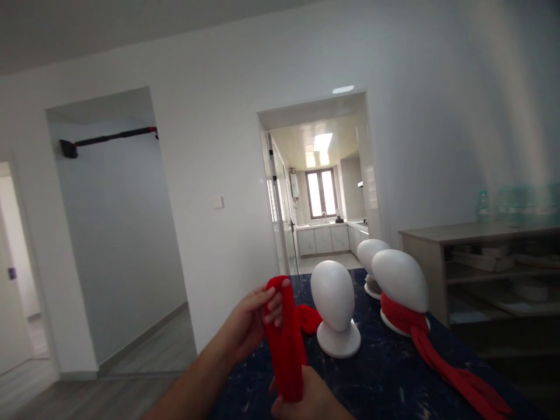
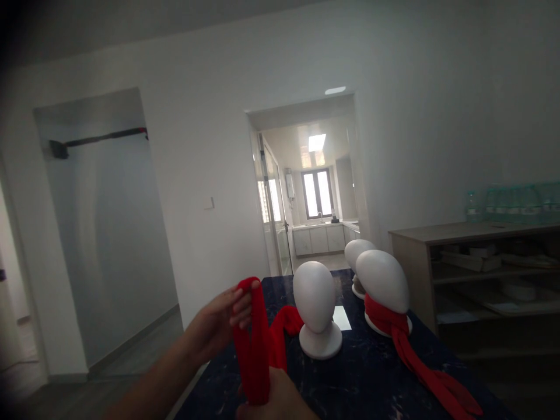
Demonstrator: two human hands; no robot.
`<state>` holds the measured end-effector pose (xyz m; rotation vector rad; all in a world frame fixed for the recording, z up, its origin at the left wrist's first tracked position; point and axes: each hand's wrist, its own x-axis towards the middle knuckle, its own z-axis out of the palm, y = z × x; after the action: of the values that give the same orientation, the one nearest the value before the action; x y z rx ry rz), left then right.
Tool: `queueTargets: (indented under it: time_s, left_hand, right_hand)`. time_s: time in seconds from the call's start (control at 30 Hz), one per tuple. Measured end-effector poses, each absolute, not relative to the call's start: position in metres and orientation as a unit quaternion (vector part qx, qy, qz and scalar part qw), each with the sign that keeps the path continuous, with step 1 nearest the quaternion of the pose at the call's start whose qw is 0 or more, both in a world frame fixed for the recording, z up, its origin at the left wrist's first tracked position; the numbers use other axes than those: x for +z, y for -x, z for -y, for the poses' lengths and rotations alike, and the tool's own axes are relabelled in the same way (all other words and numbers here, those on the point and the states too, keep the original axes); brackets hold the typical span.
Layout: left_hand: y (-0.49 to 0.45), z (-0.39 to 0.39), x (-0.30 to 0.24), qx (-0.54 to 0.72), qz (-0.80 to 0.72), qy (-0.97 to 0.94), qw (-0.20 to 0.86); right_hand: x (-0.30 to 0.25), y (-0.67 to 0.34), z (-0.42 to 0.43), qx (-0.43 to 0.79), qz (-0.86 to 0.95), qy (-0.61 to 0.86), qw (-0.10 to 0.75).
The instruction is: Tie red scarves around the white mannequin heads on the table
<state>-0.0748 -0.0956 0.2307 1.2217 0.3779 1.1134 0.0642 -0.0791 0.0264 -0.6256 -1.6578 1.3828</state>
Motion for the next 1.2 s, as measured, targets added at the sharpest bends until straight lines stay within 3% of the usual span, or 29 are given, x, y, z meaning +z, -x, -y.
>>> queueTargets:
  time_s: [0.2,0.37,0.57,0.67,0.9,1.2]
  left_hand:
    - [0.143,0.068,0.275,0.616,-0.088,-0.459,0.635]
    - [0.182,0.042,0.274,0.676,-0.067,-0.406,0.611]
    - [0.175,0.020,0.267,0.709,-0.072,-0.339,0.614]
    - [0.160,0.005,0.265,0.706,-0.059,-0.322,0.628]
    - [0.105,-0.052,0.266,0.699,-0.053,-0.281,0.656]
    - [0.042,-0.123,0.267,0.695,-0.128,-0.241,0.665]
  right_hand:
    - [0.053,-0.139,0.076,0.558,0.666,0.314,0.384]
    - [0.110,-0.232,0.072,0.530,0.699,0.341,0.338]
    - [0.163,-0.319,0.058,0.583,0.678,0.295,0.338]
    - [0.174,-0.350,0.048,0.600,0.661,0.244,0.379]
    - [0.183,-0.351,0.011,0.642,0.496,0.085,0.579]
    - [0.188,-0.315,-0.061,0.620,0.456,0.134,0.624]
